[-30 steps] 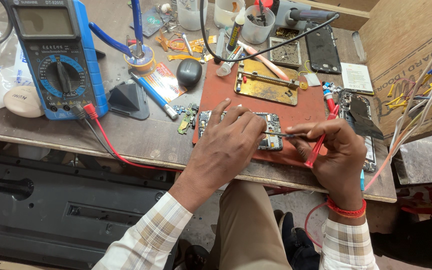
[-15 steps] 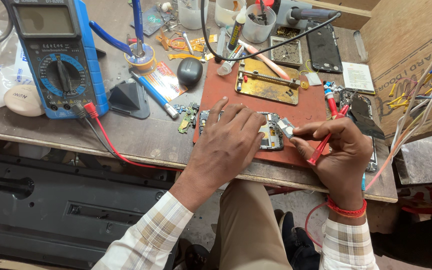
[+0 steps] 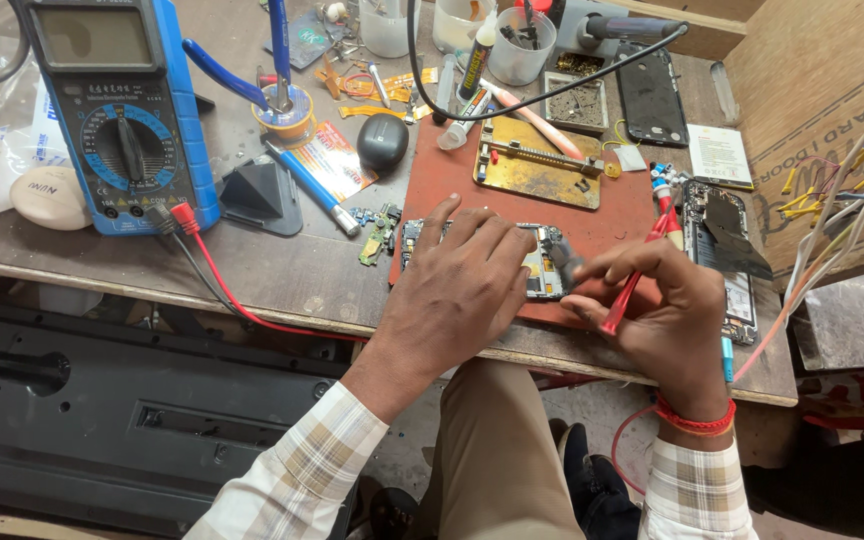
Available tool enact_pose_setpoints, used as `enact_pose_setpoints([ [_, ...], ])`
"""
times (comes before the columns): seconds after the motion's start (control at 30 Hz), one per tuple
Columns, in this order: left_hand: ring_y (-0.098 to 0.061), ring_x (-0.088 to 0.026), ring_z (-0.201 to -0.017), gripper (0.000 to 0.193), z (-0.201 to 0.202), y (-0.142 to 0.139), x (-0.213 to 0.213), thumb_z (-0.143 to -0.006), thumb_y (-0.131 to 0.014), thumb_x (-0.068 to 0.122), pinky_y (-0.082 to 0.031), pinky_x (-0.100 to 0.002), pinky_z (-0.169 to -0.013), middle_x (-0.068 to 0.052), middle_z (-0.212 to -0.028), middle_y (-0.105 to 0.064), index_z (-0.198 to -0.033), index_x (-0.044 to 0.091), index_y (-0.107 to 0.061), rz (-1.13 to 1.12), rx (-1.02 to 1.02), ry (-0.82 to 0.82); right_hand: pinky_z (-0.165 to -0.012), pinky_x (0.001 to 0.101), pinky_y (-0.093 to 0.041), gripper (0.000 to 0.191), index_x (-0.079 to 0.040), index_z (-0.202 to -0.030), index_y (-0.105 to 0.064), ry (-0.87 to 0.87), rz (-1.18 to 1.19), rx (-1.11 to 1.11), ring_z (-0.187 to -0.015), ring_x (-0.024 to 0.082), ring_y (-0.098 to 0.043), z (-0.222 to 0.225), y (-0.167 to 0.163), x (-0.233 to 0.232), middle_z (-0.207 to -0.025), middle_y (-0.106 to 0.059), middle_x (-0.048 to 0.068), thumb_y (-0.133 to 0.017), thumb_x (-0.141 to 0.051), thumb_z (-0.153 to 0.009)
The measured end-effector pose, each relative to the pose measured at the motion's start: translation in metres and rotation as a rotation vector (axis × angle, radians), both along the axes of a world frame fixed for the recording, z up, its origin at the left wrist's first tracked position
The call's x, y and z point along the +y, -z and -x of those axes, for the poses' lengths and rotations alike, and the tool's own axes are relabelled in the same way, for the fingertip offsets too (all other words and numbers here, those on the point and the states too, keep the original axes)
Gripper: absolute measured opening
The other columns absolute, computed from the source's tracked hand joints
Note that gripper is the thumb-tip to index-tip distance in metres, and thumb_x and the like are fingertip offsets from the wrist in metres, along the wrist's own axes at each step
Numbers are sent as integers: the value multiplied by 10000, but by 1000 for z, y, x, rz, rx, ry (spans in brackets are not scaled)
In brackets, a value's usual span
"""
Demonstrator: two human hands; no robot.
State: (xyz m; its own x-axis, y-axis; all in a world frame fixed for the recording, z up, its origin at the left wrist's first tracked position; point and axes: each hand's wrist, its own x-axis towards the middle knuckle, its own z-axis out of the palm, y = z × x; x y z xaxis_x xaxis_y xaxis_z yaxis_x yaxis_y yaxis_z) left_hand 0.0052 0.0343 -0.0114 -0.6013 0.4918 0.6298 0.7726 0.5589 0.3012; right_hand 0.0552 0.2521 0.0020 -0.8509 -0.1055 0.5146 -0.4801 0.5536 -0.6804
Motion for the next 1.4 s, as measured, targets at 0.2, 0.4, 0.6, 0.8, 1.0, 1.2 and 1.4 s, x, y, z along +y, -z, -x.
enact_pose_setpoints([
  [0.2,-586,-283,-1178,283,0,0,0,-912,-679,186,-355,-530,-1173,-82,-1087,-643,-1167,66,-667,9,8,-5,-853,308,-662,405,-22,-1005,-515,-6,143,-96,-1019,174,-741,2,2,1,-1049,-741,148,-845,61,-786],
  [0.4,-589,-283,-1174,292,0,0,1,-908,-678,183,-355,-533,-1172,-83,-1086,-648,-1174,61,-672,6,7,-6,-892,303,-596,379,2,-1017,-506,106,-15,-33,-1121,206,-732,5,2,4,-1069,-717,185,-790,109,-789],
  [0.6,-589,-288,-1185,332,0,0,1,-905,-679,169,-361,-524,-1175,-92,-1090,-657,-1217,57,-659,-2,23,-11,-1054,313,-560,382,7,-1056,-492,-26,128,-201,-1194,186,-680,12,0,6,-1279,-706,178,-727,84,-765],
  [0.8,-597,-289,-1180,377,0,0,2,-882,-688,164,-370,-529,-1165,-97,-1086,-661,-1238,49,-635,-1,15,-11,-1013,312,-573,432,0,-1060,-494,66,53,-232,-1130,173,-699,11,0,5,-1226,-727,164,-780,75,-746],
  [1.0,-599,-289,-1172,376,0,-1,2,-881,-693,163,-374,-534,-1160,-101,-1074,-656,-1233,48,-632,0,4,-9,-1035,331,-574,469,-18,-1111,-491,-33,74,-190,-1153,187,-689,8,-1,5,-1236,-703,160,-790,63,-759],
  [1.2,-600,-291,-1170,366,0,-1,2,-889,-689,163,-375,-531,-1163,-100,-1069,-653,-1231,49,-625,10,1,-9,-1025,341,-591,455,-18,-1109,-507,-66,75,-188,-1162,204,-701,7,-1,3,-1233,-716,168,-805,56,-774],
  [1.4,-599,-294,-1171,369,0,0,1,-891,-688,169,-370,-533,-1162,-104,-1072,-652,-1232,44,-626,3,-2,-9,-1010,340,-584,485,-7,-1102,-505,-52,3,-156,-1150,200,-706,9,-2,2,-1230,-718,177,-827,53,-744],
])
